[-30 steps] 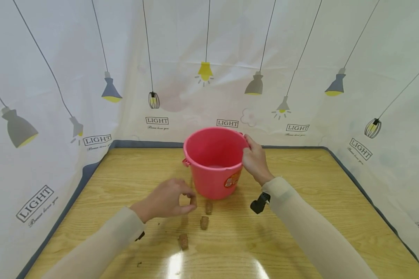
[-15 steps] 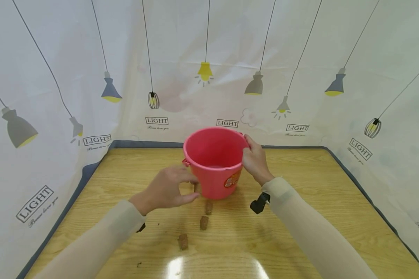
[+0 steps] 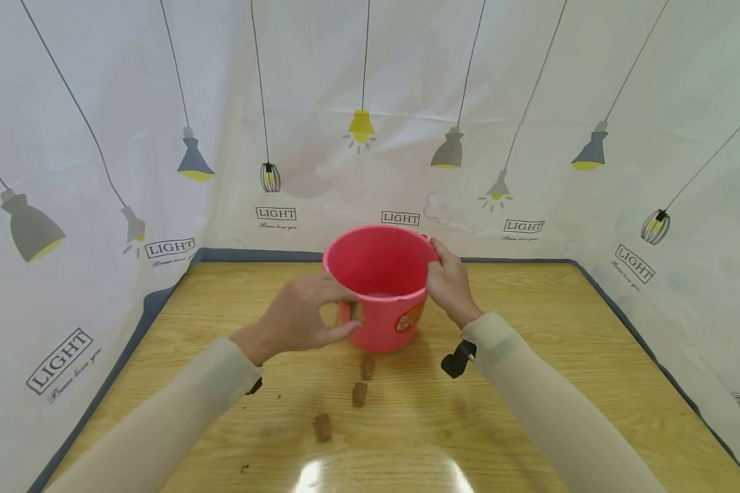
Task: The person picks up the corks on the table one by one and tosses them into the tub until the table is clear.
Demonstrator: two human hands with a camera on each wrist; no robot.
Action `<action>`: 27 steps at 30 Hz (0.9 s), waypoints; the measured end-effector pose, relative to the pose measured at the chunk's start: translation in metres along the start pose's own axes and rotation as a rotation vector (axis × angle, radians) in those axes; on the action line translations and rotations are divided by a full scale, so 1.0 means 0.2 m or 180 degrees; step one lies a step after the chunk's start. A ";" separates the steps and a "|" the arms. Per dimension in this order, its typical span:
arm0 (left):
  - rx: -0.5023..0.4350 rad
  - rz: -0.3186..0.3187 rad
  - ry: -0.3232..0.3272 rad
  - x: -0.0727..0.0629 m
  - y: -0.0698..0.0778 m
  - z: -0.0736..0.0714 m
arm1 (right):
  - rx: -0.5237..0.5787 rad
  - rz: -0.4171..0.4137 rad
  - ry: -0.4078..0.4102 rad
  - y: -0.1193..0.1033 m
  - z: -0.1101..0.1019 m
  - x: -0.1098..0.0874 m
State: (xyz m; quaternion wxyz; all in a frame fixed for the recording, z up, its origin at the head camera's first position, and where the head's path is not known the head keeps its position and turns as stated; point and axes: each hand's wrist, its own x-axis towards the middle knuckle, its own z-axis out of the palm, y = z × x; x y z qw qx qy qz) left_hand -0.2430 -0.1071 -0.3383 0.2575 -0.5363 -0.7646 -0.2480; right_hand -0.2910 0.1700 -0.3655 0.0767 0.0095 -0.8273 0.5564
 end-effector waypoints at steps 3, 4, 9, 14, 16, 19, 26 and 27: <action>0.0146 0.0058 0.0064 0.03 0.00 0.00 | -0.0008 0.0000 -0.0008 0.00 0.00 0.00; 0.0190 0.0067 0.0078 0.04 0.00 -0.01 | -0.0009 -0.0002 -0.0007 0.00 0.00 0.00; 0.0268 0.0034 0.0098 0.09 0.00 -0.01 | -0.0033 -0.0014 0.0002 0.00 -0.01 0.01; 0.0326 -0.0053 0.0166 0.13 -0.02 -0.01 | -0.0052 -0.0018 -0.0006 0.00 -0.01 0.01; 0.0372 -0.0097 0.0196 0.14 -0.03 -0.01 | -0.0035 -0.0016 -0.0015 0.00 -0.01 0.01; 0.0457 -0.0170 0.0213 0.16 -0.04 -0.01 | -0.0024 -0.0018 -0.0015 0.00 -0.01 0.01; 0.0558 -0.0392 0.0208 0.20 -0.06 -0.01 | 0.0009 -0.0027 -0.0043 0.00 -0.01 0.01; 0.0578 -0.0428 0.0198 0.20 -0.07 -0.01 | 0.0003 -0.0027 -0.0046 0.00 -0.01 0.01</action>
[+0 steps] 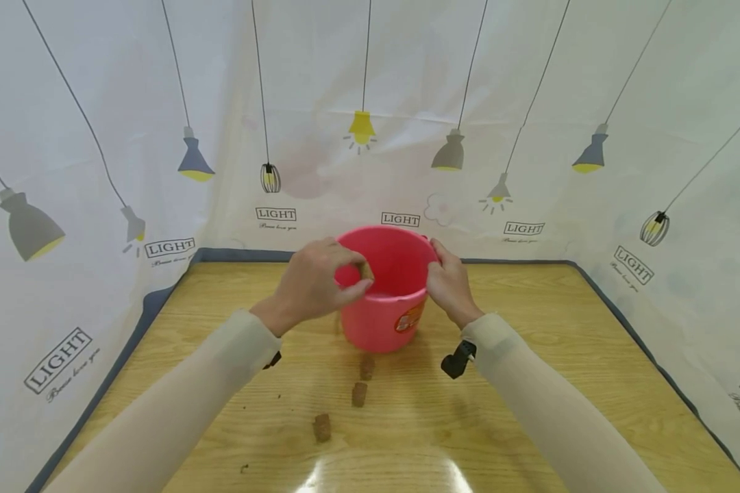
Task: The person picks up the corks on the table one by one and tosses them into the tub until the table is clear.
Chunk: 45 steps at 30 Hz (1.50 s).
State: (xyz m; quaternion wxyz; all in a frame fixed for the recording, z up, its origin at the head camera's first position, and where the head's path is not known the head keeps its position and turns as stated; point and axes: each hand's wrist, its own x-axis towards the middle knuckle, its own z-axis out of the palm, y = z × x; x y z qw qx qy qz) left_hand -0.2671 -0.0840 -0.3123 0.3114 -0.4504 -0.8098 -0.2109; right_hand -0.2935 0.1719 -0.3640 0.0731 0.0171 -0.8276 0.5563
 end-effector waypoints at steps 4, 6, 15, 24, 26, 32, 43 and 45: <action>0.0073 -0.0165 -0.0087 0.02 -0.02 0.01 | -0.0018 -0.0008 0.0021 0.00 0.00 0.00; 0.0090 -0.0260 -0.0145 0.02 -0.02 0.02 | -0.0018 -0.0012 0.0026 0.00 0.00 0.00; 0.0165 -0.0727 -0.0529 0.04 -0.03 0.06 | -0.0050 -0.0045 0.0067 0.00 0.00 0.00; 0.0018 -0.1178 -0.0947 0.06 -0.03 0.08 | -0.0054 -0.0021 0.0072 0.01 0.00 0.00; 0.0003 -0.1251 -0.1013 0.06 -0.03 0.08 | -0.0050 -0.0017 0.0068 0.01 0.00 0.00; 0.0091 -0.1440 -0.1178 0.07 -0.02 0.09 | -0.0027 0.0010 0.0065 0.01 0.01 0.00; 0.0209 -0.1256 -0.0906 0.06 -0.01 0.09 | -0.0051 -0.0027 0.0069 0.00 0.01 0.00; 0.0201 -0.1203 -0.0837 0.06 0.00 0.08 | -0.0041 -0.0021 0.0073 0.00 0.01 0.00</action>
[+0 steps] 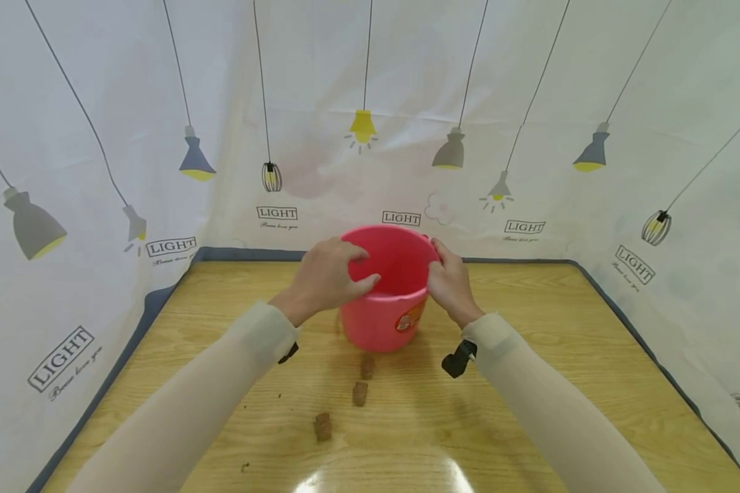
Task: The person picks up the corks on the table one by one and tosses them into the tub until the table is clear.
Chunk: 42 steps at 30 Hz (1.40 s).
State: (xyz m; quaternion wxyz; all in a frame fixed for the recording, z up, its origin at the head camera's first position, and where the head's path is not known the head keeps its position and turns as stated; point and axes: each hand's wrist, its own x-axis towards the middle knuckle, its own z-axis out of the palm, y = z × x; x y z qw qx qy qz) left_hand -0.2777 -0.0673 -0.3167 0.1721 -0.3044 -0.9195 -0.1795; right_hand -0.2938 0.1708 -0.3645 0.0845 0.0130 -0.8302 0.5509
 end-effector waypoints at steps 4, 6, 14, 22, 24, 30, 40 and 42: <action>-0.0032 0.0119 0.0126 -0.02 0.00 0.00 | 0.0015 0.0011 -0.0003 0.00 0.00 0.00; -0.0058 0.0193 0.0196 -0.03 0.00 -0.01 | 0.0014 0.0012 -0.0015 0.00 0.00 0.00; -0.0041 0.0570 0.0483 -0.10 0.00 -0.02 | -0.0022 -0.0012 0.0002 0.01 -0.01 0.00; 0.0002 0.0818 0.0717 -0.16 0.00 -0.04 | -0.0016 -0.0015 -0.0030 0.01 -0.01 0.00; -0.0003 0.0848 0.0750 -0.17 -0.01 -0.05 | -0.0003 -0.0025 -0.0038 0.01 -0.01 0.00; -0.0024 0.0892 0.0761 -0.21 -0.02 -0.06 | 0.0009 -0.0025 -0.0026 0.01 0.00 0.00; -0.0178 0.1064 0.0725 -0.29 -0.03 -0.05 | 0.0053 -0.0018 -0.0052 0.00 0.00 0.00; -0.0222 0.1066 0.0691 -0.30 -0.03 -0.04 | 0.0067 -0.0027 -0.0062 0.00 -0.01 0.00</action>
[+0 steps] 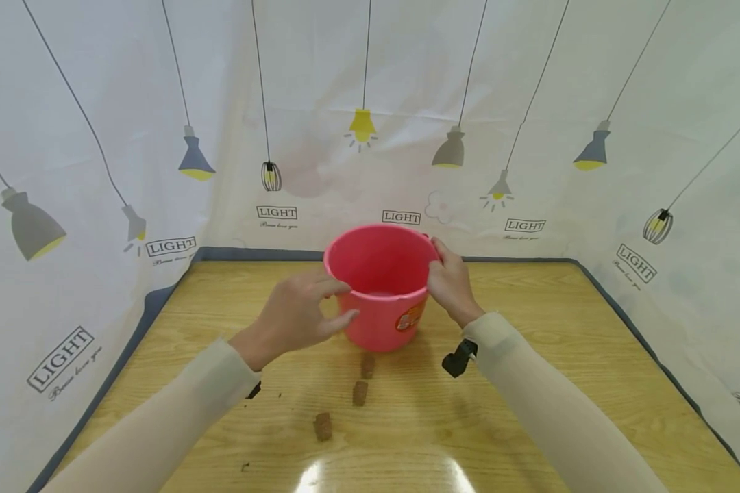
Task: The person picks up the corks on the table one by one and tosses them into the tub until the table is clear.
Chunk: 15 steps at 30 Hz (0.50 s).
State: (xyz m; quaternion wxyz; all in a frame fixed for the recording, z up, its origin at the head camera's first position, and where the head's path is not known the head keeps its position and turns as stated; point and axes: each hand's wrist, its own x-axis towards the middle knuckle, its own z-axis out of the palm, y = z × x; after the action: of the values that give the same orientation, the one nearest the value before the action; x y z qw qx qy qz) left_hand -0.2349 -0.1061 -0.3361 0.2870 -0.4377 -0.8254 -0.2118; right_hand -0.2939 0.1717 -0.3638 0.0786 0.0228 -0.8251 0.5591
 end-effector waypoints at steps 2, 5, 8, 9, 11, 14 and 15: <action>-0.0043 -0.0016 -0.0044 -0.01 0.01 0.00 | 0.0020 0.0002 -0.0017 0.00 0.00 0.00; -0.0074 -0.0061 -0.0138 -0.03 0.02 0.00 | 0.0018 0.0000 -0.0011 0.00 0.00 0.00; -0.0046 -0.0085 -0.0215 -0.05 0.03 0.01 | 0.0013 -0.0007 -0.0006 0.00 0.00 0.00; -0.0039 -0.0094 -0.0245 -0.06 0.03 0.01 | 0.0005 -0.0014 0.0001 0.00 0.00 0.00; -0.0014 -0.0092 -0.0294 -0.07 0.03 0.02 | 0.0004 -0.0019 -0.0002 0.00 0.00 0.00; 0.0000 -0.0117 -0.0380 -0.10 0.04 0.03 | -0.0011 -0.0017 -0.0002 0.00 0.00 0.00; -0.0005 -0.0125 -0.0408 -0.10 0.04 0.03 | -0.0015 -0.0012 0.0001 0.00 0.00 0.00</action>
State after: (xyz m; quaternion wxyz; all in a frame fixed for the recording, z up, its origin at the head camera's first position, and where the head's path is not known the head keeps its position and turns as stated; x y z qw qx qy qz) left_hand -0.2209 -0.1108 -0.3532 0.2290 -0.4343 -0.8503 -0.1896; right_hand -0.2934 0.1716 -0.3641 0.0798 0.0240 -0.8263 0.5570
